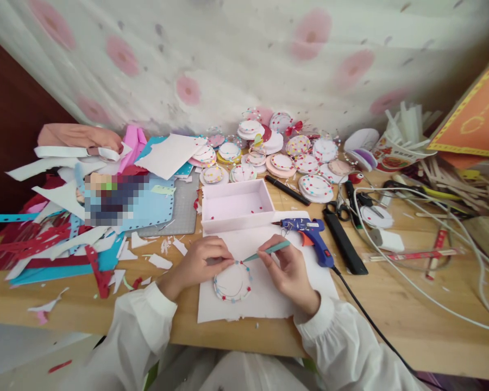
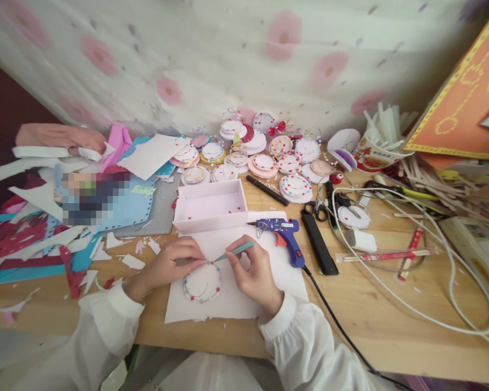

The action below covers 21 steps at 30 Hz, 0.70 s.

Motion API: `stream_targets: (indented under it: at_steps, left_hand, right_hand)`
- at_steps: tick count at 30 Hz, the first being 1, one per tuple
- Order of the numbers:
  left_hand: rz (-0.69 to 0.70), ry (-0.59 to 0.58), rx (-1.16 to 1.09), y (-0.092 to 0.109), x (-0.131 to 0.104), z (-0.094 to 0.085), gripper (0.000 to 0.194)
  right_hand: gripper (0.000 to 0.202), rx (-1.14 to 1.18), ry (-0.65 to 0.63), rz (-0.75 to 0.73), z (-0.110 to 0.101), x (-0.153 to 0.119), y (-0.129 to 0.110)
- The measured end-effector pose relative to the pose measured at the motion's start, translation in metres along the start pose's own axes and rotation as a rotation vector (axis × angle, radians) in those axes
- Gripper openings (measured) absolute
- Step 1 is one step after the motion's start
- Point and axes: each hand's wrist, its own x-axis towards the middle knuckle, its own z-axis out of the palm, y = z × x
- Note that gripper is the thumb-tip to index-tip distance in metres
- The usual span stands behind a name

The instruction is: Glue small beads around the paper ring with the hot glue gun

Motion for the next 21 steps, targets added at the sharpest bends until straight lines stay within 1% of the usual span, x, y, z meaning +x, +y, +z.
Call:
stream_targets:
  at_steps: [16, 21]
  left_hand:
    - [0.005, 0.009, 0.025, 0.0019, 0.0014, -0.0004, 0.018]
    - [0.013, 0.013, 0.013, 0.0012, 0.0013, -0.0006, 0.019]
  right_hand:
    - [0.002, -0.001, -0.038, -0.013, -0.0006, -0.0006, -0.0018]
    - [0.004, -0.018, -0.035, -0.045, -0.0016, -0.0009, -0.0009]
